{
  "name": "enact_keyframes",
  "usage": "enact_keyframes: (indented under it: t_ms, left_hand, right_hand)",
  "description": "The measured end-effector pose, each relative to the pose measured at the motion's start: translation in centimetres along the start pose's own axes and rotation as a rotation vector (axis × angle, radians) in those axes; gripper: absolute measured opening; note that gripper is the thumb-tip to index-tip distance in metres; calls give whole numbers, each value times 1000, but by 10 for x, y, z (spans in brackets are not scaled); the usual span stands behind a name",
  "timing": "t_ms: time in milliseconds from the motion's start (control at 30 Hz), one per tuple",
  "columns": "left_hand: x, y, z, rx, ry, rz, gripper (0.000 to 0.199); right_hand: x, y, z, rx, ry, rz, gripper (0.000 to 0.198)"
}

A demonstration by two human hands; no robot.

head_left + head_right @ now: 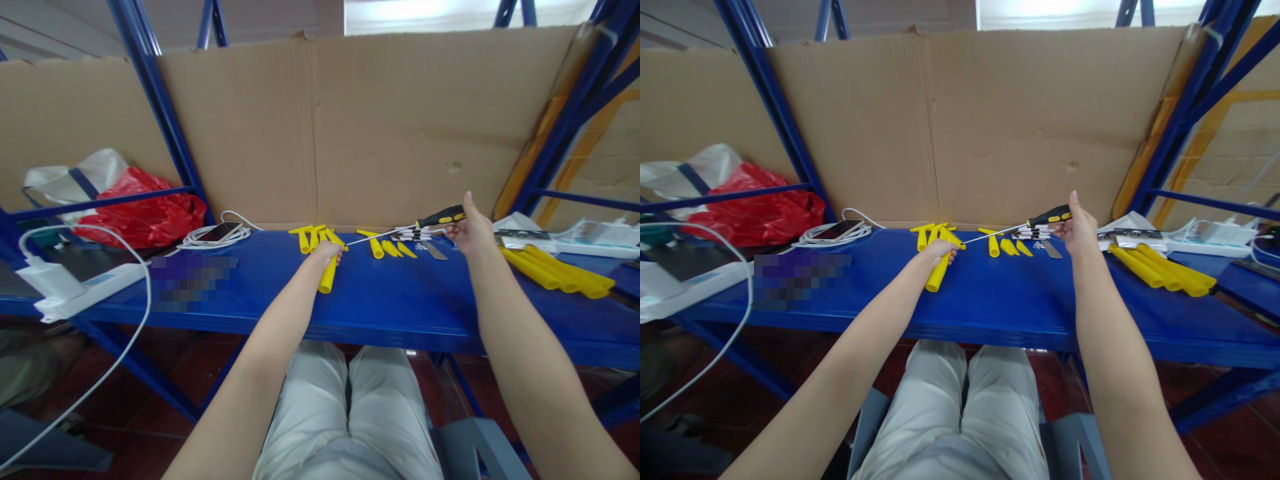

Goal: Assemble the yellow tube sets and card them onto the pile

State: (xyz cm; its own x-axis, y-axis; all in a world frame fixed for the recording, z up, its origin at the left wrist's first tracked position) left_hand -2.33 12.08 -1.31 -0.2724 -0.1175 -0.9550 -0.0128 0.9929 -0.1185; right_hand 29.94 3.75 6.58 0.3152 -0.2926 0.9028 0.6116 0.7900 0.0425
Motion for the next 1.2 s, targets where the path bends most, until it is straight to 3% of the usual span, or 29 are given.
enact_keyframes:
  t_ms: [233, 333, 500, 567, 967, 1200]
  left_hand:
    - [2, 2, -4, -32, -5, 0, 17]
    - [2, 2, -3, -25, -2, -3, 17]
    - [1, 2, -1, -5, -4, 0, 18]
    - [1, 2, -1, -9, -3, 4, 17]
    - [1, -1, -1, -7, 2, -8, 13]
    - [1, 0, 1, 11, -3, -1, 12]
  right_hand:
    - [0, -5, 13, 162, 102, 97, 33]
    - [4, -4, 12, 142, 81, 18, 32]
    - [20, -5, 6, 41, -90, -260, 31]
    - [22, -7, 5, 22, -99, -287, 30]
    - [21, -4, 11, 139, 8, -263, 31]
    - [15, -7, 18, 209, 143, -71, 35]
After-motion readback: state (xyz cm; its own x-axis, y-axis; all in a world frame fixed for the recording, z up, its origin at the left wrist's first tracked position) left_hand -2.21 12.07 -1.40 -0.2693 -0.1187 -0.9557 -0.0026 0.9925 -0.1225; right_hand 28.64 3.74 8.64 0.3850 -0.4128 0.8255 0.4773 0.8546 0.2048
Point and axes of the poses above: each hand's wrist, its own y-axis towards the middle knuckle, its own z-axis out of the palm, x = y × z, the point moved 9 cm from there along y, towards the middle knuckle, and after that the axes turned 5 degrees about z, right-handed, at the moved point
